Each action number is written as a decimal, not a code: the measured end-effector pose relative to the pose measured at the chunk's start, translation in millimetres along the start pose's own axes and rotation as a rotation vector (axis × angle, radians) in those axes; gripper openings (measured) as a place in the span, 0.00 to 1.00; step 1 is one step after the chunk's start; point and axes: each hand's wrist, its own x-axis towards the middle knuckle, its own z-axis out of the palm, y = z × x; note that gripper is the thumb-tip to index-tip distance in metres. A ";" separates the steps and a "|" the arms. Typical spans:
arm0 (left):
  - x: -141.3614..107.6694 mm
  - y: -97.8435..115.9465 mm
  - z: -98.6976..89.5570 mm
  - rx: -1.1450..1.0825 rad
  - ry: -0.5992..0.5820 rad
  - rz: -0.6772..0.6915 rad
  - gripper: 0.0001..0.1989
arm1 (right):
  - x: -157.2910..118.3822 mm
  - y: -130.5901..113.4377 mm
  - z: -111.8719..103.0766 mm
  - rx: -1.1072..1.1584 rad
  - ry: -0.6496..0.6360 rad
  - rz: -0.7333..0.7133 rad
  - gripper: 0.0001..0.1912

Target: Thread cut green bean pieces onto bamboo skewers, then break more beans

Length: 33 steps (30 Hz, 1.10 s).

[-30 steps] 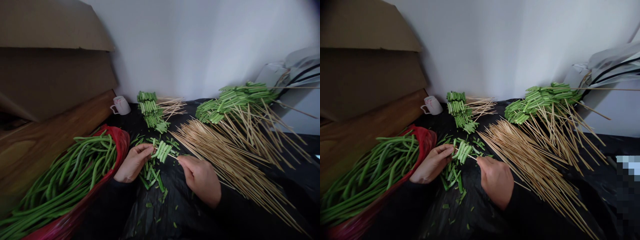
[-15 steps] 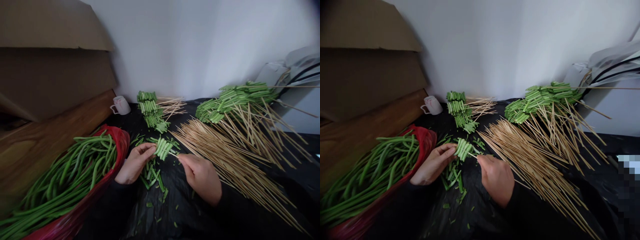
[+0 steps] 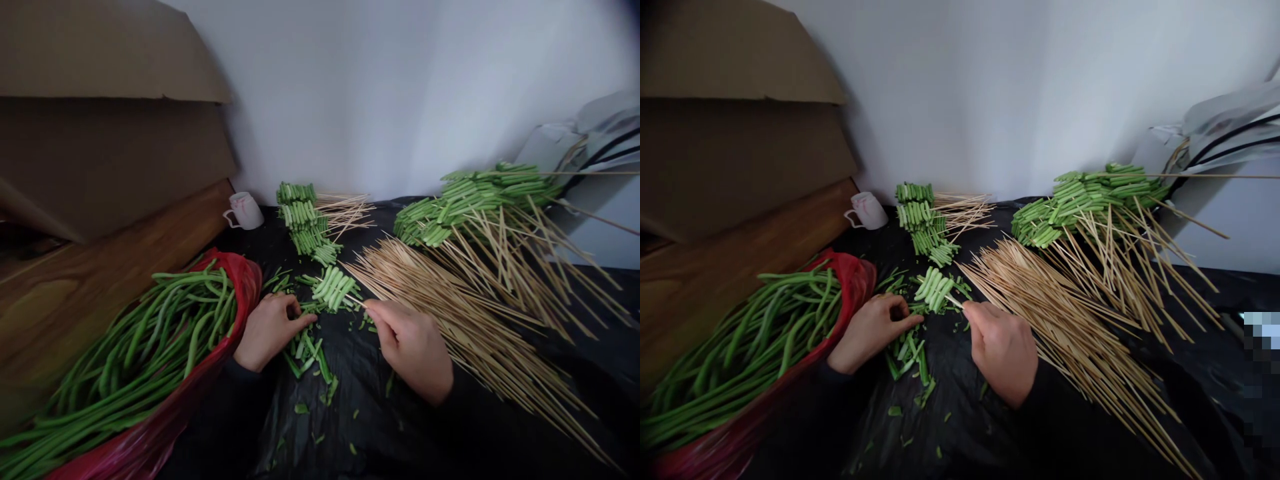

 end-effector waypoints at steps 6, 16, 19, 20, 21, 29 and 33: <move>2.9 -11.9 -3.8 -0.053 -0.176 0.035 0.10 | -1.0 -1.0 0.9 0.006 -0.005 0.024 0.13; 2.2 11.3 4.3 -0.535 -0.010 -0.163 0.13 | -1.5 -3.3 1.0 -0.002 -0.017 0.003 0.13; 2.2 11.0 7.1 -0.808 -0.059 -0.264 0.14 | -2.1 -3.3 1.1 -0.001 -0.031 -0.002 0.14; 2.3 10.9 7.6 -0.903 -0.074 -0.284 0.14 | -2.4 -3.2 1.3 0.001 -0.037 -0.005 0.14; 2.3 10.9 7.8 -0.994 -0.083 -0.303 0.14 | -2.6 -3.0 1.4 0.003 -0.042 -0.006 0.14; 3.4 11.2 3.4 -1.242 -0.073 -0.396 0.16 | -5.1 -4.3 4.0 -0.009 -0.065 0.017 0.14; 3.1 10.3 4.2 -1.266 -0.129 -0.400 0.16 | -6.4 -4.3 5.8 -0.010 -0.093 0.014 0.14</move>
